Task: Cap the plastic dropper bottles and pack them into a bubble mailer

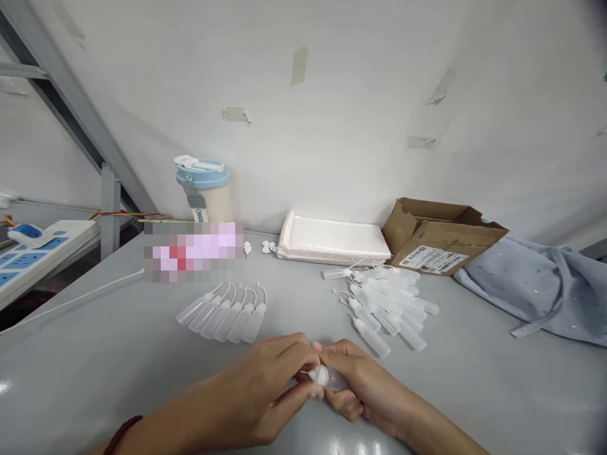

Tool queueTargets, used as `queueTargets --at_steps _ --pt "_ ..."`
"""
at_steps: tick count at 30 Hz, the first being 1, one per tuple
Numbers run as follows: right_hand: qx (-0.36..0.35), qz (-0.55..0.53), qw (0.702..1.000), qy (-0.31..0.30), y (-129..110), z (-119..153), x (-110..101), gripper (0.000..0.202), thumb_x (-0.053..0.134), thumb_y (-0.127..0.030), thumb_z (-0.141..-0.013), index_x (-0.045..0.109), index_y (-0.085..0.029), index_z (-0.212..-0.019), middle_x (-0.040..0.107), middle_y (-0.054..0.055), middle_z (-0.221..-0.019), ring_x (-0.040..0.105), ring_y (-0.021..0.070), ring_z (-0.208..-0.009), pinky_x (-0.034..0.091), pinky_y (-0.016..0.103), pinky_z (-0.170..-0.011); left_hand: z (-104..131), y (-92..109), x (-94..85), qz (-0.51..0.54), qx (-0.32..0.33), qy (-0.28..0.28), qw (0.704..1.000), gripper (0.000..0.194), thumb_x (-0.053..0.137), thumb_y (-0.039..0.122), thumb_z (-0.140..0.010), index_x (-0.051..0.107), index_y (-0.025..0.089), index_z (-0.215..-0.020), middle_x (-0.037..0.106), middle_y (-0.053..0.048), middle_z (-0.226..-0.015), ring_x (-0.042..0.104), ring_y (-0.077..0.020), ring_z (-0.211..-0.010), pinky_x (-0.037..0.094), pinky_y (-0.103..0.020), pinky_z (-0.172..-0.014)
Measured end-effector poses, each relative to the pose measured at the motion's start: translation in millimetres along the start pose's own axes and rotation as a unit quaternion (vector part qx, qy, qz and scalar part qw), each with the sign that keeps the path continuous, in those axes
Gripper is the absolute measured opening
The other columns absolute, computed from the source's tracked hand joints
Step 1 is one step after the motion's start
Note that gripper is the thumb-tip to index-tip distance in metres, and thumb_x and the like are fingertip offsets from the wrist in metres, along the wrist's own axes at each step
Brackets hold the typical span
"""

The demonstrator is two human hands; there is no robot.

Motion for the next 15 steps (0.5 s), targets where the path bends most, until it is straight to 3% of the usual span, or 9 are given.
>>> queueTargets --at_steps 5,10,12,13,15 --pt "-0.103 -0.014 0.995 0.007 -2 -3 2 0.048 0.043 -0.057 -0.088 0.048 -0.016 -0.064 0.033 -0.009 -0.042 0.021 0.0034 -0.035 0.021 0.018 -0.036 -5 -9 -6.0 0.063 -0.098 0.052 0.992 0.009 0.051 0.027 -0.086 0.050 0.019 -0.081 0.056 0.003 -0.074 0.053 -0.0120 -0.069 0.041 -0.023 -0.068" --pt "-0.203 0.193 0.957 0.074 -10 5 0 0.042 0.043 -0.051 -0.091 0.048 -0.017 -0.067 0.041 -0.006 -0.054 0.035 0.0065 -0.046 0.030 0.021 -0.047 -12 -15 -10.5 0.113 -0.176 0.080 0.974 0.021 0.049 0.037 -0.087 0.056 0.018 -0.083 0.058 0.001 -0.071 0.053 -0.0133 -0.068 0.042 -0.023 -0.062" --pt "-0.232 0.320 0.911 0.120 -15 10 -4 0.037 0.041 -0.046 -0.092 0.052 -0.016 -0.072 0.047 -0.003 -0.058 0.041 0.0086 -0.050 0.032 0.021 -0.048 -13 -16 -12.8 0.116 -0.188 0.093 0.971 0.023 0.047 0.038 -0.088 0.057 0.018 -0.081 0.059 0.001 -0.072 0.054 -0.0134 -0.069 0.040 -0.022 -0.060" --pt "-0.258 0.384 0.873 0.152 -18 13 -7 0.034 0.040 -0.042 -0.094 0.054 -0.017 -0.077 0.051 -0.002 -0.061 0.045 0.0100 -0.052 0.034 0.022 -0.049 -13 -16 -14.1 0.114 -0.197 0.101 0.969 0.025 0.046 0.038 -0.089 0.058 0.018 -0.080 0.059 0.001 -0.072 0.053 -0.0134 -0.068 0.039 -0.021 -0.057" --pt "-0.339 0.504 0.759 0.233 -27 20 -19 0.024 0.040 -0.033 -0.095 0.056 -0.017 -0.091 0.059 0.002 -0.071 0.052 0.0128 -0.058 0.039 0.023 -0.052 -12 -18 -17.1 0.104 -0.215 0.125 0.963 0.029 0.042 0.039 -0.090 0.057 0.018 -0.077 0.057 0.001 -0.070 0.051 -0.0135 -0.066 0.036 -0.021 -0.053"
Point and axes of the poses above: each hand's wrist, its own z-axis away from the middle knuckle, its own x-axis out of the palm, y = z × x, the point moved 2 cm from there along -z, towards the middle knuckle
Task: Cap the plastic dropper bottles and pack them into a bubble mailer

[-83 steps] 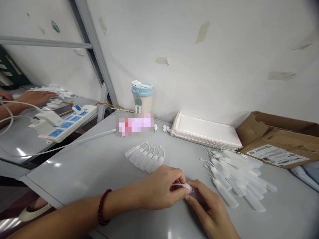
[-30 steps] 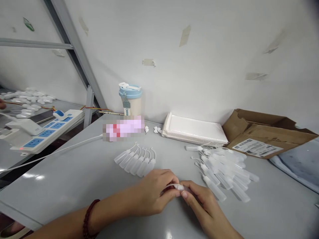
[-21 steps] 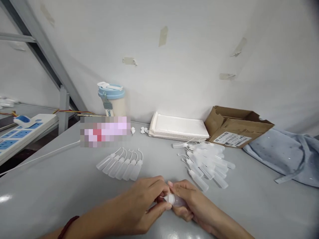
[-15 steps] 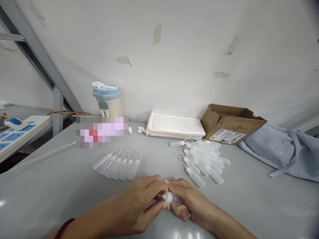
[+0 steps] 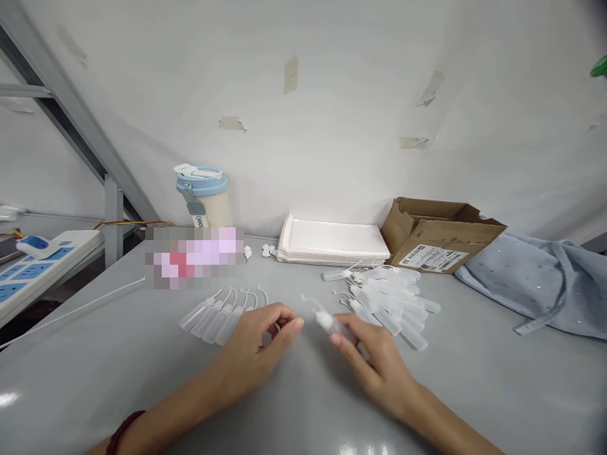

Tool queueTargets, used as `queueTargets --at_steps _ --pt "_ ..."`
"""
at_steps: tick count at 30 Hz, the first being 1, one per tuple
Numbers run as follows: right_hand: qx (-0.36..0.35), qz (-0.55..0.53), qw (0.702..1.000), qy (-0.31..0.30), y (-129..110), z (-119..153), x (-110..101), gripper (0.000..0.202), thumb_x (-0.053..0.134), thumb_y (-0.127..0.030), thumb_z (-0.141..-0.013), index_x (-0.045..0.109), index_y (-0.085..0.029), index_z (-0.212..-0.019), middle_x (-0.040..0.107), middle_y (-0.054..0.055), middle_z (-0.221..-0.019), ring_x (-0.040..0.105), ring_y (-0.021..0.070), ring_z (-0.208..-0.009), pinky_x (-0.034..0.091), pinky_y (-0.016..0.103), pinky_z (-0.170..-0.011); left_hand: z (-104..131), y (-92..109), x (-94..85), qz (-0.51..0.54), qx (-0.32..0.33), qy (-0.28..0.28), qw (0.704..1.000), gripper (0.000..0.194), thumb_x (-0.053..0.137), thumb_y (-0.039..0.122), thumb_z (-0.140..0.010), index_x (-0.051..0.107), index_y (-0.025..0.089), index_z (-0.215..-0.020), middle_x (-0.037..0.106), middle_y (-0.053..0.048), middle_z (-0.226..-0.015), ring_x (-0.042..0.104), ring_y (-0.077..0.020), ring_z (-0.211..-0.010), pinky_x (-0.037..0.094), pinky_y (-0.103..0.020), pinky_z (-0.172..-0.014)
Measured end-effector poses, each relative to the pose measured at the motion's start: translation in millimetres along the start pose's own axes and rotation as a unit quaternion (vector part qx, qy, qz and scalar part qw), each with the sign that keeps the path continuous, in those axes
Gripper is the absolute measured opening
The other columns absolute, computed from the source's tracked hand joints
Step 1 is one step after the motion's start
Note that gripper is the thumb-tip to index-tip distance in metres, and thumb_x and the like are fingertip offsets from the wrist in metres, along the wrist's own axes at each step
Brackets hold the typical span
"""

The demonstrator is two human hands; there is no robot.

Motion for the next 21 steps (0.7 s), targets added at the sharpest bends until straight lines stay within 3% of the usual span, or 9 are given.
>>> queueTargets --at_steps 1,3,5,7,11,13,16,21 --pt "-0.051 0.080 0.994 0.057 4 -1 -8 0.019 0.041 -0.029 -0.094 0.055 -0.016 -0.100 0.062 0.004 -0.078 0.055 0.0138 -0.062 0.042 0.023 -0.054 0 -1 -1.8 -0.003 -0.007 0.016 1.000 0.030 0.041 0.039 -0.090 0.057 0.018 -0.076 0.056 0.001 -0.069 0.050 -0.0135 -0.065 0.035 -0.020 -0.051" --pt "-0.157 0.250 0.940 0.174 15 -4 -25 0.017 0.049 -0.026 -0.091 0.055 -0.017 -0.104 0.063 0.006 -0.081 0.058 0.0159 -0.067 0.046 0.025 -0.060 0 -3 -5.0 -0.011 -0.015 0.045 0.999 0.033 0.039 0.040 -0.091 0.056 0.018 -0.074 0.052 0.001 -0.067 0.048 -0.0134 -0.063 0.032 -0.020 -0.049" --pt "-0.151 0.289 0.917 0.229 29 -9 -40 0.017 0.054 -0.024 -0.088 0.057 -0.015 -0.102 0.062 0.009 -0.085 0.058 0.0197 -0.074 0.045 0.029 -0.063 0 -4 -7.3 -0.021 -0.010 0.065 0.998 0.035 0.036 0.040 -0.091 0.055 0.018 -0.072 0.051 0.002 -0.066 0.047 -0.0130 -0.063 0.032 -0.020 -0.048" --pt "-0.102 0.356 0.888 0.274 38 -12 -51 0.016 0.054 -0.026 -0.088 0.061 -0.015 -0.098 0.059 0.011 -0.087 0.055 0.0227 -0.077 0.045 0.032 -0.063 0 -5 -9.1 -0.033 -0.004 0.079 0.996 0.036 0.034 0.040 -0.092 0.054 0.019 -0.072 0.050 0.002 -0.065 0.046 -0.0126 -0.061 0.032 -0.020 -0.048" --pt "-0.048 0.451 0.844 0.287 29 -13 -52 0.027 0.050 -0.030 -0.089 0.060 -0.012 -0.106 0.052 0.018 -0.103 0.049 0.0263 -0.083 0.046 0.040 -0.066 -5 -8 -17.1 -0.070 -0.014 0.118 0.990 0.034 0.036 0.038 -0.090 0.054 0.019 -0.070 0.052 0.003 -0.063 0.048 -0.0124 -0.059 0.035 -0.019 -0.048" --pt "-0.077 0.444 0.849 0.276 16 -10 -43 0.027 0.051 -0.027 -0.089 0.059 -0.010 -0.108 0.049 0.021 -0.109 0.047 0.0269 -0.085 0.045 0.043 -0.070 -12 -12 -25.1 -0.121 -0.019 0.122 0.985 0.032 0.037 0.035 -0.089 0.055 0.019 -0.068 0.054 0.003 -0.062 0.049 -0.0123 -0.057 0.036 -0.019 -0.047" --pt "-0.124 0.375 0.887 0.238 -2 -4 -24 0.021 0.052 -0.019 -0.087 0.057 -0.010 -0.106 0.048 0.019 -0.107 0.047 0.0248 -0.084 0.046 0.041 -0.071 -26 -21 -41.1 -0.197 -0.016 0.109 0.974 0.025 0.042 0.029 -0.084 0.058 0.019 -0.068 0.061 0.002 -0.067 0.052 -0.0128 -0.055 0.041 -0.022 -0.053" --pt "-0.152 0.322 0.924 0.139 -8 1 0 0.016 0.049 -0.013 -0.087 0.056 -0.010 -0.101 0.050 0.018 -0.105 0.049 0.0276 -0.090 0.047 0.041 -0.070 -51 -37 -61.6 -0.284 0.008 0.118 0.952 0.020 0.042 0.017 -0.081 0.061 0.015 -0.085 0.064 -0.007 -0.087 0.058 -0.0236 -0.087 0.045 -0.033 -0.075"
Point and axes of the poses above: each hand's wrist, its own z-axis away from the middle knuckle, its own x-axis out of the palm, y = z × x, the point moved 2 cm from there along -z, towards the middle knuckle
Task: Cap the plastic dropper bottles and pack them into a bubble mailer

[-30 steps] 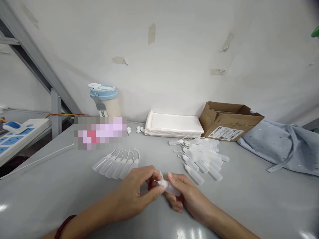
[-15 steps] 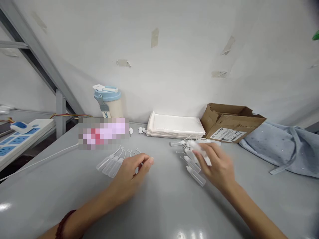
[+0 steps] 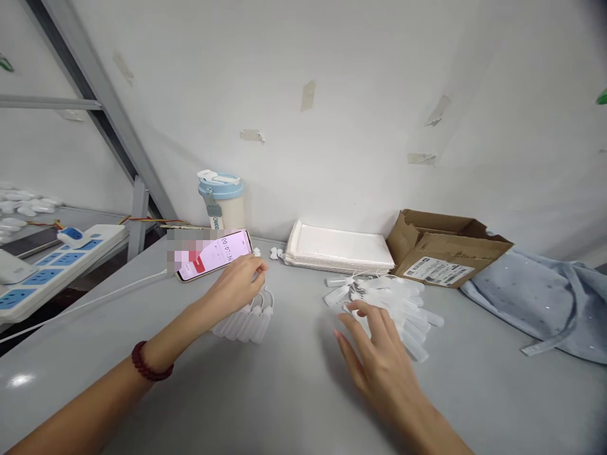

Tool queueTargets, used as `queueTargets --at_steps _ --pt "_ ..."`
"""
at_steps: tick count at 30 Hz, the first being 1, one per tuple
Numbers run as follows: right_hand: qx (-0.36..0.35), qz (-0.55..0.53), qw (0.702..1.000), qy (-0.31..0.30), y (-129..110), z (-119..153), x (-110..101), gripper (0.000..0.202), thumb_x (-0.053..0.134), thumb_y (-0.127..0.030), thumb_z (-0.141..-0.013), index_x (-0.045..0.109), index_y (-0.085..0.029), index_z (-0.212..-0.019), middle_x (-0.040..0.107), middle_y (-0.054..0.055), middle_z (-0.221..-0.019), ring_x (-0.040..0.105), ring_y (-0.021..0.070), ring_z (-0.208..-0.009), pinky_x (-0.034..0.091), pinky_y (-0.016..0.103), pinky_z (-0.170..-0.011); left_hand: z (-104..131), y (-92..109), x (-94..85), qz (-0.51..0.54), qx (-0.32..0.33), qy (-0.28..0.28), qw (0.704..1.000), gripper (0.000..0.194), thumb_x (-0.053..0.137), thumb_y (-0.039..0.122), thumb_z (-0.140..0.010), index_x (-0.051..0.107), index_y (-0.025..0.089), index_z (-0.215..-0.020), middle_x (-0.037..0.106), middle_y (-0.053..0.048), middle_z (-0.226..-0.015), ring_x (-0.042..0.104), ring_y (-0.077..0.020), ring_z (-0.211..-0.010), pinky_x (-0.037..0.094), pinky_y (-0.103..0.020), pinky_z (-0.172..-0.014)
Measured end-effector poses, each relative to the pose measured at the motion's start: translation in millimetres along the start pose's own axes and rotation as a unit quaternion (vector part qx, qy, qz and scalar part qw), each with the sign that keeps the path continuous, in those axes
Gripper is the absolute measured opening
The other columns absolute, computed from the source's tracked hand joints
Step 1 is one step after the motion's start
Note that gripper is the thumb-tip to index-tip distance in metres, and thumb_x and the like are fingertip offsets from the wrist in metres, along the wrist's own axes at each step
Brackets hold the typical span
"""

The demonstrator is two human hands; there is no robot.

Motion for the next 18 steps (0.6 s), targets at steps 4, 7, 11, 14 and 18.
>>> queueTargets --at_steps 4,7,11,14,18 --pt "-0.026 0.021 0.999 -0.026 0 2 6 0.018 0.046 -0.010 -0.088 0.057 -0.009 -0.102 0.053 0.020 -0.110 0.049 0.0322 -0.098 0.046 0.045 -0.073 -23 -5 11.8 -0.062 0.044 -0.013 0.997 0.022 0.043 0.011 -0.085 0.061 0.013 -0.096 0.059 -0.011 -0.099 0.057 -0.0240 -0.096 0.045 -0.036 -0.081" --pt "-0.042 0.041 0.998 -0.039 2 3 10 0.021 0.044 -0.007 -0.087 0.056 -0.008 -0.104 0.055 0.022 -0.115 0.048 0.0355 -0.104 0.046 0.047 -0.075 -39 -7 23.4 -0.095 0.064 -0.031 0.993 0.016 0.050 0.018 -0.089 0.059 0.012 -0.101 0.059 -0.009 -0.102 0.059 -0.0205 -0.092 0.048 -0.037 -0.079" --pt "-0.053 0.049 0.995 -0.067 2 5 15 0.021 0.043 -0.008 -0.087 0.057 -0.008 -0.103 0.056 0.020 -0.119 0.047 0.0367 -0.108 0.046 0.049 -0.078 -50 -5 32.1 -0.119 0.060 -0.045 0.990 0.027 0.054 0.029 -0.090 0.055 0.014 -0.112 0.058 -0.008 -0.112 0.060 -0.0201 -0.094 0.052 -0.040 -0.079" --pt "-0.060 0.039 0.995 -0.067 -1 7 17 0.020 0.043 -0.009 -0.088 0.057 -0.009 -0.101 0.056 0.020 -0.120 0.048 0.0360 -0.109 0.045 0.049 -0.079 -50 -3 32.3 -0.120 0.044 -0.043 0.991 0.028 0.054 0.028 -0.090 0.054 0.015 -0.114 0.058 -0.009 -0.114 0.060 -0.0209 -0.096 0.051 -0.040 -0.080" --pt "-0.067 0.010 0.995 -0.067 -6 8 18 0.019 0.043 -0.011 -0.089 0.057 -0.009 -0.101 0.057 0.020 -0.119 0.048 0.0348 -0.110 0.045 0.050 -0.081 -52 -5 29.1 -0.107 0.026 -0.043 0.993 0.029 0.054 0.028 -0.090 0.053 0.015 -0.116 0.056 -0.009 -0.116 0.059 -0.0216 -0.098 0.051 -0.042 -0.082"
Point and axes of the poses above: each hand's wrist, its own z-axis away from the middle knuckle, its own x-axis out of the palm, y = z × x, the point moved 2 cm from there along -z, towards the middle knuckle
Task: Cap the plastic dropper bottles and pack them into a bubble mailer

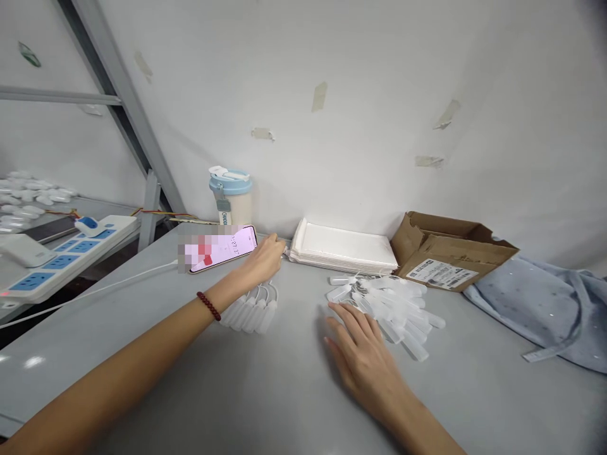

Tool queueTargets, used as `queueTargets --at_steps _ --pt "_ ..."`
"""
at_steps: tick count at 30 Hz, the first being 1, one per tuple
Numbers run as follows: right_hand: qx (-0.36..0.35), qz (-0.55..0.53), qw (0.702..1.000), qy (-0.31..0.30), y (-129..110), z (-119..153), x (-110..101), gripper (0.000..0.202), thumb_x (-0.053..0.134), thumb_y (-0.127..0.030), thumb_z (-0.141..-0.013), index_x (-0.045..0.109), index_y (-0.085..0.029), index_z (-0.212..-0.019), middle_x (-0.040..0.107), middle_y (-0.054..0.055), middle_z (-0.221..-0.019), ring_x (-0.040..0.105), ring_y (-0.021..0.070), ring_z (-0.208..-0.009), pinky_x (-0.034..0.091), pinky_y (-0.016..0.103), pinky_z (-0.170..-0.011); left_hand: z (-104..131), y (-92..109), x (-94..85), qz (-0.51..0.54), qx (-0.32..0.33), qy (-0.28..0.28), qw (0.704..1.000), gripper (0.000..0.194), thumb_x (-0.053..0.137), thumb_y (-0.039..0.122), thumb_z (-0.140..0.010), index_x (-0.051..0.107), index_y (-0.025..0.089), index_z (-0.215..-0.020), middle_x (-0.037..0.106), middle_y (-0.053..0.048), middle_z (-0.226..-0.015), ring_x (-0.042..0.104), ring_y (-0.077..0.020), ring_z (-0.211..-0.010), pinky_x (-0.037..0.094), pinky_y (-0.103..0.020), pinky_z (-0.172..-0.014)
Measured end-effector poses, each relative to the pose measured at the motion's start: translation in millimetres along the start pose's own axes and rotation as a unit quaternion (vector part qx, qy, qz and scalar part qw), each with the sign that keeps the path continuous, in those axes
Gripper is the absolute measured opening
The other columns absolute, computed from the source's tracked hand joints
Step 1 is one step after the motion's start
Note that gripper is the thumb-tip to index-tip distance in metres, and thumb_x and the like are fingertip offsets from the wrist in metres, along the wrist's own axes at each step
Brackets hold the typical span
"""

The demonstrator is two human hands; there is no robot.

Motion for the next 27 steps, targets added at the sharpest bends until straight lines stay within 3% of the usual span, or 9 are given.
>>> queueTargets --at_steps 10,14,19,23,25,27 --pt "0.000 -0.092 0.995 -0.046 -23 -12 7 0.020 0.046 -0.015 -0.089 0.056 -0.013 -0.106 0.057 0.018 -0.117 0.052 0.0306 -0.105 0.047 0.046 -0.080 8 -10 -5.2 0.052 -0.012 -0.081 0.995 0.028 0.054 0.029 -0.090 0.054 0.015 -0.115 0.057 -0.009 -0.114 0.060 -0.0210 -0.096 0.052 -0.040 -0.080" --pt "0.051 -0.177 0.979 -0.084 -31 -34 7 0.023 0.049 -0.018 -0.089 0.052 -0.014 -0.111 0.059 0.014 -0.107 0.057 0.0263 -0.097 0.049 0.043 -0.080 17 -13 -7.1 0.086 -0.029 -0.087 0.992 0.028 0.054 0.029 -0.090 0.054 0.015 -0.115 0.057 -0.009 -0.115 0.059 -0.0210 -0.096 0.051 -0.041 -0.081" --pt "0.064 -0.194 0.975 -0.087 -43 -63 18 0.038 0.059 -0.024 -0.084 0.046 -0.013 -0.117 0.057 0.014 -0.104 0.057 0.0253 -0.094 0.051 0.041 -0.079 25 -15 -8.7 0.153 -0.061 -0.045 0.985 0.028 0.055 0.029 -0.090 0.055 0.015 -0.114 0.058 -0.008 -0.113 0.060 -0.0211 -0.095 0.052 -0.040 -0.080" --pt "0.063 -0.195 0.975 -0.088 -49 -74 35 0.082 0.080 -0.050 -0.056 0.046 -0.009 -0.118 0.053 0.015 -0.103 0.054 0.0301 -0.094 0.051 0.045 -0.076 35 -15 -12.4 0.226 -0.090 0.022 0.970 0.024 0.054 0.030 -0.090 0.058 0.013 -0.106 0.061 -0.006 -0.105 0.061 -0.0190 -0.088 0.052 -0.037 -0.076" --pt "0.069 -0.196 0.974 -0.088 -50 -75 41 0.083 0.081 -0.054 -0.051 0.049 -0.010 -0.113 0.052 0.014 -0.100 0.054 0.0300 -0.091 0.051 0.046 -0.074 42 -15 -14.1 0.267 -0.105 0.065 0.956 0.020 0.058 0.030 -0.087 0.060 0.012 -0.097 0.063 -0.005 -0.094 0.062 -0.0173 -0.082 0.051 -0.035 -0.074" --pt "0.073 -0.199 0.974 -0.086 -50 -74 44 0.066 0.078 -0.048 -0.060 0.052 -0.011 -0.108 0.051 0.013 -0.099 0.053 0.0291 -0.090 0.050 0.047 -0.075 48 -15 -15.5 0.309 -0.117 0.109 0.937 0.020 0.062 0.030 -0.081 0.061 0.011 -0.087 0.064 -0.003 -0.082 0.061 -0.0169 -0.078 0.050 -0.033 -0.074"
Point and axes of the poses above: each hand's wrist, its own z-axis away from the middle knuckle, its own x-axis out of the palm, y = z × x, the point moved 2 cm from there along -z, towards the middle knuckle
